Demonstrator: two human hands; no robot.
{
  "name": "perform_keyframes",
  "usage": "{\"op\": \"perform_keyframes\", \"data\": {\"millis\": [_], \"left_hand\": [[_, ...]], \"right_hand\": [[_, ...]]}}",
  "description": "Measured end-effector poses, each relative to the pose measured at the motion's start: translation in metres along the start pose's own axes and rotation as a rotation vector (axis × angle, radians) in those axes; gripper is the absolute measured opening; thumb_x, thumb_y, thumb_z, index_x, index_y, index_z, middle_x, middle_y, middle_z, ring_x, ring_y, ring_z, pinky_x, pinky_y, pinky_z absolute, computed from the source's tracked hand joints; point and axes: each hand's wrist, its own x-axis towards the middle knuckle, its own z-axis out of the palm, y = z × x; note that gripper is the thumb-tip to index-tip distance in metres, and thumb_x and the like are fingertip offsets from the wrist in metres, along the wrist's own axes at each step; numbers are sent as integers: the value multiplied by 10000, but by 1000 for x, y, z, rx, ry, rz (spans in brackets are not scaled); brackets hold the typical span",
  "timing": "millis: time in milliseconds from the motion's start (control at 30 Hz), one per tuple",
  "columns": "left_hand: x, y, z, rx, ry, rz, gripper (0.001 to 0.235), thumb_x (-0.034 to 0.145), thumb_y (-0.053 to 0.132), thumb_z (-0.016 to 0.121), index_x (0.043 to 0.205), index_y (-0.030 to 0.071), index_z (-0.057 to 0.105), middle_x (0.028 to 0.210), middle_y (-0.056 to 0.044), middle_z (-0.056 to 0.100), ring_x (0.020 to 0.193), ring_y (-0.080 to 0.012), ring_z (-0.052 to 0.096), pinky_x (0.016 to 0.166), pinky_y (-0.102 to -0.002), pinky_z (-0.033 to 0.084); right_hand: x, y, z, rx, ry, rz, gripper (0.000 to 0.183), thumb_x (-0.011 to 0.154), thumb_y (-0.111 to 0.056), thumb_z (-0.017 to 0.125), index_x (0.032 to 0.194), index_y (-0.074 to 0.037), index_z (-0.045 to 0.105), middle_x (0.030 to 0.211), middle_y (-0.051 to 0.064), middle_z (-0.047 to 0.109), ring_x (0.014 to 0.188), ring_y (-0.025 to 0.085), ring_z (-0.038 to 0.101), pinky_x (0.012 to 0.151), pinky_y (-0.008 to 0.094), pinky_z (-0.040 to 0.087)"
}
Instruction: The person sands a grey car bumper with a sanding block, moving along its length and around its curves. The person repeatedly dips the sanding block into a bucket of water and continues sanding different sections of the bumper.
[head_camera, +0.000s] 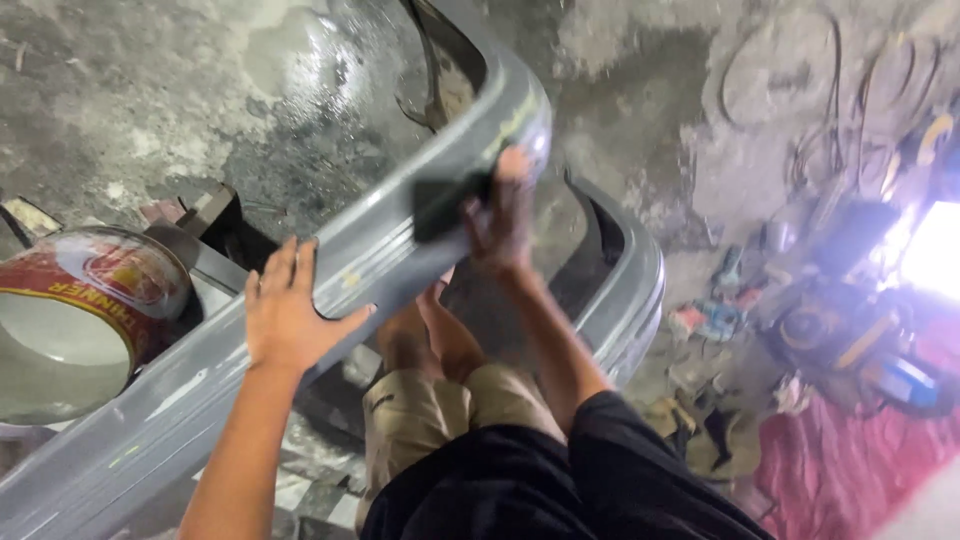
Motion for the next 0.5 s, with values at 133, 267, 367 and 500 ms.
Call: {"op": "perform_keyframes", "data": {"millis": [133,267,367,500], "left_hand": [[32,67,-13,-48,-217,-91,1233,710,720,756,1651,113,237,1679,-208,267,1552,-375,241,1226,-642,158],[90,112,22,5,-70,101,1319,584,808,775,1626,145,311,1640,-194,362,1528,-373,303,1145,-720,280],[88,106,34,11,163,178,1146,621,733,779,1534,103,487,1545,-182,501,1388,-352,517,1079,-636,418],[87,106,33,-19,185,174,1274,504,691,861,1539,62,464,1492,-207,541,1338,-367,560,1043,-641,449]], "right_hand": [[93,45,-23,-170,-90,253,598,1054,-428,523,1515,-47,520,1574,170,465,1485,335,394,1277,436,228],[89,-84,-119,411,-175,74,1132,568,-907,682,1391,-135,587,1208,80,650,1080,269,659,1002,450,473],[55,-48,-81,-172,-409,-21,666,868,-382,652,1479,-131,569,1516,126,566,1467,280,453,1201,625,174],[116,-31,-66,-338,-313,128,570,1097,-595,399,1391,-191,675,1396,44,675,1375,185,557,1211,627,84]]}}
